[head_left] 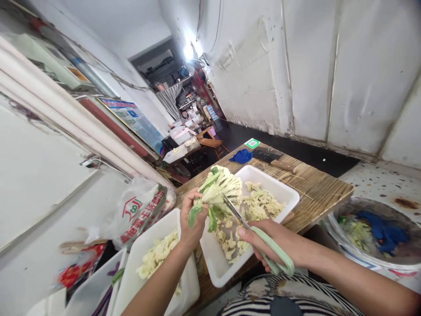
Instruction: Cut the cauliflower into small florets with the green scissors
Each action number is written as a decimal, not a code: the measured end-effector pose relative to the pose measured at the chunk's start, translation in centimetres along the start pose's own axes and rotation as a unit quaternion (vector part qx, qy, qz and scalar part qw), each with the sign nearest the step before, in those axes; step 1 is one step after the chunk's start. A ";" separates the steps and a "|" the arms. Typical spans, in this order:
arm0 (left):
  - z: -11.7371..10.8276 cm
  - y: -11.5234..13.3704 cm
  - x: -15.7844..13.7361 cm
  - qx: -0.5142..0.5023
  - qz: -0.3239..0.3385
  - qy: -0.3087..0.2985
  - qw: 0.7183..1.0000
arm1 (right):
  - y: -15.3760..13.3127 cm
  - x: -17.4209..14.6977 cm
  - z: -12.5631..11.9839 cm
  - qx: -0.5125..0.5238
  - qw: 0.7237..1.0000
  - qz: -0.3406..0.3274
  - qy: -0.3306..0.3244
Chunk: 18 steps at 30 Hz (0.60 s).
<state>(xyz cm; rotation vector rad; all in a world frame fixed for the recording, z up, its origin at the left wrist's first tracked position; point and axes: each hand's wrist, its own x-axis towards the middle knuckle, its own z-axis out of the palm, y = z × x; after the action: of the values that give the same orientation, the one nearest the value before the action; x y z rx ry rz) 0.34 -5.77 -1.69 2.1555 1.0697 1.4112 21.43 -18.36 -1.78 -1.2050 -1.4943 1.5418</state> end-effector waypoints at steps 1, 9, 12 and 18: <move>0.0 -0.1 0.0 0.003 0.005 -0.001 1.000 | 0.1 0.0 0.1 -0.005 1.000 0.004 0.004; 0.3 -0.4 -0.3 0.022 0.119 -0.023 0.992 | 0.3 -0.5 0.1 -0.045 0.998 -0.020 0.031; 0.3 0.3 -0.6 0.038 0.164 -0.048 0.985 | -0.8 -1.0 -0.3 -0.043 0.999 0.004 0.012; 0.0 1.2 -0.3 0.061 0.242 -0.050 0.967 | -1.1 -1.0 -0.5 0.033 0.999 0.031 0.012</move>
<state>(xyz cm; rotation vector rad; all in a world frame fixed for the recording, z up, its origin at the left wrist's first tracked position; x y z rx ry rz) 0.77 -6.75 -1.14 2.6731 0.6283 1.4364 22.13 -18.95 -0.46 -1.2372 -1.3933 1.5991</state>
